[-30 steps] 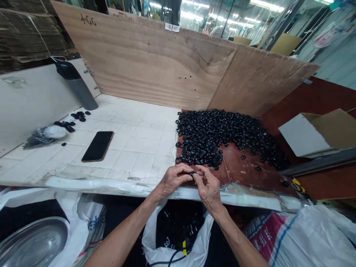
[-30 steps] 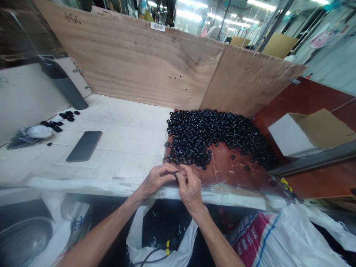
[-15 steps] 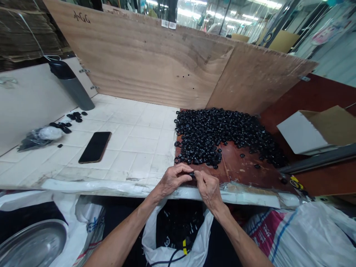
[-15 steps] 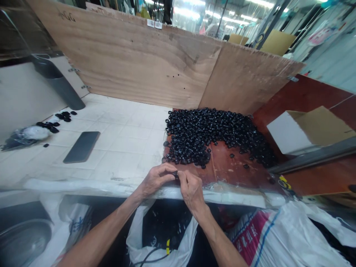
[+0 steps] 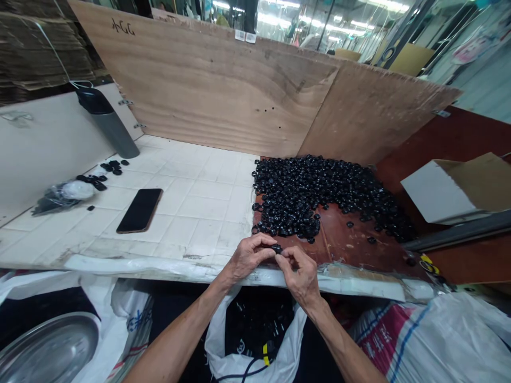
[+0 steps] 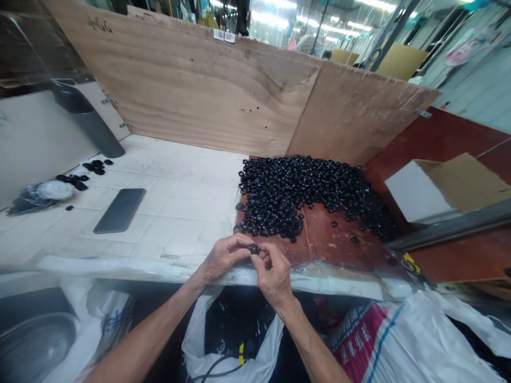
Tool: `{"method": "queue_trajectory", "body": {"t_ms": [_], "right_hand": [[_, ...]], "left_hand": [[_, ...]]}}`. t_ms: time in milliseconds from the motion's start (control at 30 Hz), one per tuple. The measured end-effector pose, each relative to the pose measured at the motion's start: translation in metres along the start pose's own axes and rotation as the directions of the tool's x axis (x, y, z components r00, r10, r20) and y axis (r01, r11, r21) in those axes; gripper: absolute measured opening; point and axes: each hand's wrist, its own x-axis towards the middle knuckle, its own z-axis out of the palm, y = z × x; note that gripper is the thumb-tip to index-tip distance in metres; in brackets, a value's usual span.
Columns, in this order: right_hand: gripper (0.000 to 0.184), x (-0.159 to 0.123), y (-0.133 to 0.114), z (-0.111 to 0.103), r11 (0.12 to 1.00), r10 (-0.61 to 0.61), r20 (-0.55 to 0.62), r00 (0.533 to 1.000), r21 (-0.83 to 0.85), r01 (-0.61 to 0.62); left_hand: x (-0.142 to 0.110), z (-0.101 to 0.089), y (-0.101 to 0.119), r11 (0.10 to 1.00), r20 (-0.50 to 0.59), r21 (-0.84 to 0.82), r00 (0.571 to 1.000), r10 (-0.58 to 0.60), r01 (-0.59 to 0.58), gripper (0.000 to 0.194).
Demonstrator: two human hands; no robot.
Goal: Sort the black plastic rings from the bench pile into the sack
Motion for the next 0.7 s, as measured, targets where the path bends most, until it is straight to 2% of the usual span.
{"method": "queue_trajectory", "body": {"t_ms": [100, 267, 433, 500, 567, 600, 633, 700], "right_hand": [[0.015, 0.001, -0.003, 0.001, 0.999, 0.005, -0.005, 1.000, 0.050, -0.005], [0.020, -0.008, -0.005, 0.001, 0.967, 0.232, 0.058, 0.971, 0.094, -0.237], [0.018, -0.023, -0.011, 0.003, 0.983, 0.125, -0.004, 0.992, 0.133, -0.124], [0.019, -0.029, -0.015, 0.005, 0.963, 0.214, 0.040, 0.976, 0.159, -0.218], [0.024, -0.034, -0.020, 0.008, 0.911, 0.352, 0.101, 0.931, 0.193, -0.365], [0.025, -0.037, -0.021, 0.009, 0.895, 0.382, 0.111, 0.917, 0.201, -0.398], [0.024, -0.039, -0.023, 0.010, 0.902, 0.370, 0.102, 0.924, 0.200, -0.383], [0.020, -0.041, -0.024, 0.010, 0.954, 0.235, 0.052, 0.971, 0.177, -0.241]], "left_hand": [[0.000, -0.001, 0.001, 1.000, 0.029, 0.001, 0.999, 0.028, -0.028, 0.018], [-0.001, -0.001, 0.001, 1.000, 0.055, 0.006, 0.998, 0.030, -0.031, 0.019], [-0.011, 0.000, 0.012, 0.991, 0.129, -0.049, 0.985, -0.115, 0.122, 0.019], [-0.019, 0.001, 0.016, 0.994, 0.113, -0.018, 0.988, -0.102, 0.105, 0.016], [-0.030, 0.002, 0.016, 0.998, 0.077, 0.031, 0.995, -0.063, 0.061, 0.014], [-0.035, 0.002, 0.015, 0.998, 0.063, 0.035, 0.996, -0.059, 0.057, 0.014], [-0.040, 0.003, 0.013, 0.997, 0.049, 0.013, 0.996, -0.077, 0.077, 0.015], [-0.048, 0.005, 0.010, 0.981, 0.045, -0.088, 0.985, -0.167, 0.170, 0.018]]}}
